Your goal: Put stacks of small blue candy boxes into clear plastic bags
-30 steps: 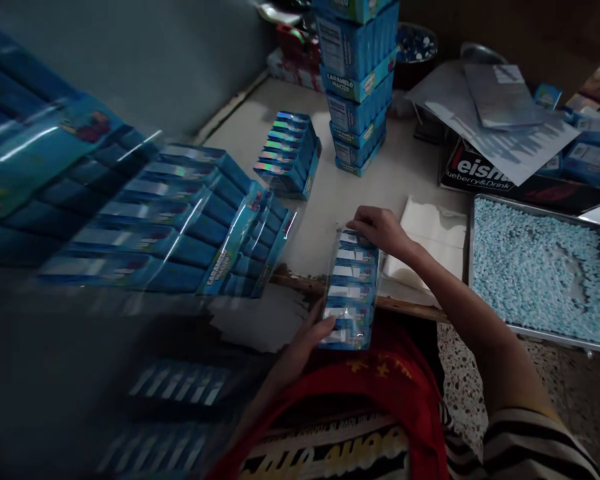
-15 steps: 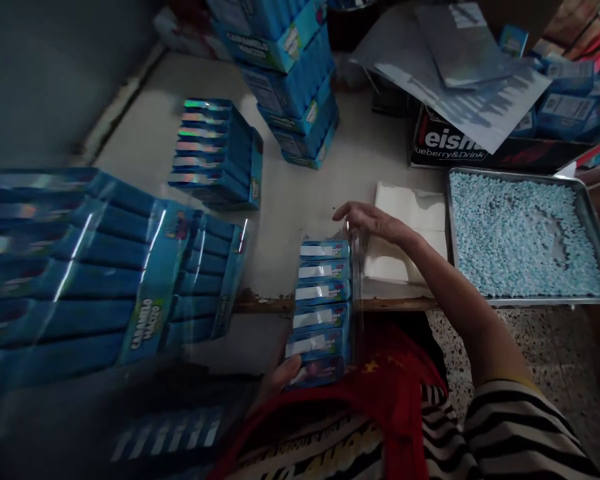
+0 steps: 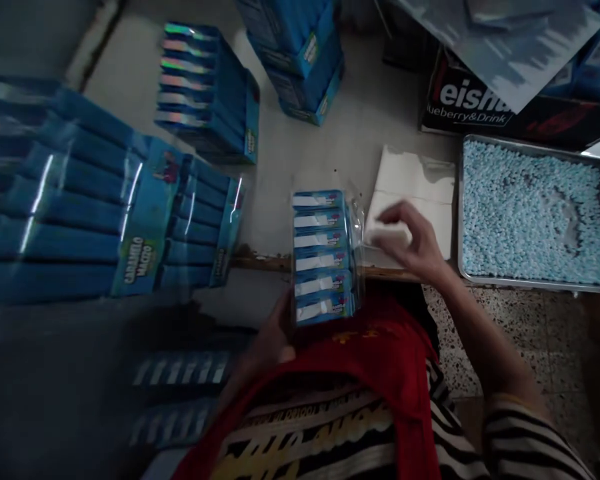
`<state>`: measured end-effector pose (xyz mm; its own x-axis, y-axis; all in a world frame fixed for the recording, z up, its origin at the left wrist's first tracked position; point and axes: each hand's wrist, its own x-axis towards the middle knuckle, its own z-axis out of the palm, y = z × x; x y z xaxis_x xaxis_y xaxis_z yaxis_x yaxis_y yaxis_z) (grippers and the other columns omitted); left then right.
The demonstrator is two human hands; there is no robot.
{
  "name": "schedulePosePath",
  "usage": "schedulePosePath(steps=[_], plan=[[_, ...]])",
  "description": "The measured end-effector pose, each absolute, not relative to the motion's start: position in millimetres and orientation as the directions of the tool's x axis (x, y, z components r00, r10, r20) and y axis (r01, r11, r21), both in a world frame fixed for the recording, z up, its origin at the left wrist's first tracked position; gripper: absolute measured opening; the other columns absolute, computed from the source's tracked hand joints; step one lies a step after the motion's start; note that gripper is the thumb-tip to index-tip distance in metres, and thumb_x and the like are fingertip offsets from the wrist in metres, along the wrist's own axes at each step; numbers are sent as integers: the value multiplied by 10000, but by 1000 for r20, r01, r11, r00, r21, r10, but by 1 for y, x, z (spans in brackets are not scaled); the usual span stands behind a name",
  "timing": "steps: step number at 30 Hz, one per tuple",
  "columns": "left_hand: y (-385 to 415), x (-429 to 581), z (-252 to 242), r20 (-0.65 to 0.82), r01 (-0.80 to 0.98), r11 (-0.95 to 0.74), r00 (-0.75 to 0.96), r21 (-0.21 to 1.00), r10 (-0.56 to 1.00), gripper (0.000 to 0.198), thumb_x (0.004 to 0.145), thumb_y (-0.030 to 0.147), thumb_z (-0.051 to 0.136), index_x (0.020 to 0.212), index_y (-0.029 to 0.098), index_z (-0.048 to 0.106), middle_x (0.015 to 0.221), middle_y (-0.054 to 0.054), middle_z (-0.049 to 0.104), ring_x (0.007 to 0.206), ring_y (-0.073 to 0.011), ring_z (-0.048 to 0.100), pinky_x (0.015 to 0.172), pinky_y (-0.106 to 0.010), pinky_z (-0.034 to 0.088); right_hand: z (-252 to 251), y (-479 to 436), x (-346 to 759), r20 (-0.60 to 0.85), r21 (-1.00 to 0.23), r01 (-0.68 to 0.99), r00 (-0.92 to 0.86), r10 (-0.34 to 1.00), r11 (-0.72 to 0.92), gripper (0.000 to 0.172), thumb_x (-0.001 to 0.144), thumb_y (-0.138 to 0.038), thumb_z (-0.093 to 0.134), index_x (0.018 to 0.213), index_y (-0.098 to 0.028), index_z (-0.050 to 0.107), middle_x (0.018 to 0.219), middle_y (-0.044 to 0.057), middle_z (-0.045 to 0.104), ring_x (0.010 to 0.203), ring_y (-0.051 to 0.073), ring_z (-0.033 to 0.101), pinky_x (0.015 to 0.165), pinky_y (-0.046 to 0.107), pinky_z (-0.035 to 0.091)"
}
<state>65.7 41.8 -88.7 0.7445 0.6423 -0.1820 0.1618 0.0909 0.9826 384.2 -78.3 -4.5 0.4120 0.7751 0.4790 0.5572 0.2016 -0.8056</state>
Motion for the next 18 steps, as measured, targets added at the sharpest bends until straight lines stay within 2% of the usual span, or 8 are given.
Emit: schedulePosePath(steps=[1,2,5,6,7,10,14,18], plan=[[39,63,-86,-203,165,121,727,979,656,1371,465,605,1048,1655,270,455,1545,-192,644,1426,-426,631,1107,-501,617,-17,-104,368,442,-817,533,331,834,222,298,949,-425,778,1145,-230,665,1132,57,697,1064,209,685,951,380,602],[36,62,-83,-193,187,87,684,979,704,1347,462,537,1065,1643,285,470,1597,-172,606,1475,-417,590,1163,-503,579,-32,-125,350,385,-838,508,295,874,198,370,931,-403,799,1228,-236,653,1244,87,700,1161,240,694,980,408,616],[28,69,-81,-55,267,-110,544,957,837,1145,619,359,1014,1633,283,489,1661,-140,552,1540,-368,531,1288,-510,452,-81,-151,299,298,-865,494,372,879,85,867,824,-395,922,1562,-250,490,1535,178,613,1321,296,683,1021,438,644],[26,74,-81,-28,278,-147,540,949,841,1068,676,338,978,1628,271,499,1643,-137,574,1524,-357,550,1295,-517,439,-94,-148,285,314,-855,514,400,861,73,944,829,-380,920,1626,-249,433,1567,189,602,1351,303,678,1047,442,641],[24,80,-82,-20,280,-165,557,946,831,991,726,333,941,1619,259,515,1607,-133,613,1493,-349,584,1289,-523,446,-105,-142,274,349,-835,545,425,835,71,945,859,-354,894,1660,-247,404,1568,188,614,1360,301,683,1072,440,633],[22,93,-85,7,261,-203,597,944,802,761,837,379,844,1545,237,603,1463,-104,729,1372,-332,686,1222,-510,517,-118,-119,256,500,-740,666,453,738,92,696,973,-235,732,1628,-246,497,1428,136,740,1260,261,752,1071,404,638],[22,102,-88,118,246,-289,537,925,835,768,858,407,824,1569,234,589,1442,-100,745,1323,-325,720,1135,-452,580,-115,-105,253,567,-708,704,512,645,64,547,958,-180,702,1499,-241,657,1202,85,839,997,236,831,898,340,690],[28,107,-96,210,266,-378,496,887,842,712,884,402,784,1545,195,618,1385,-112,776,1254,-317,754,1065,-414,607,-117,-99,257,532,-751,661,595,603,10,419,943,-218,747,1361,-242,759,1144,70,857,950,249,845,857,341,701]])
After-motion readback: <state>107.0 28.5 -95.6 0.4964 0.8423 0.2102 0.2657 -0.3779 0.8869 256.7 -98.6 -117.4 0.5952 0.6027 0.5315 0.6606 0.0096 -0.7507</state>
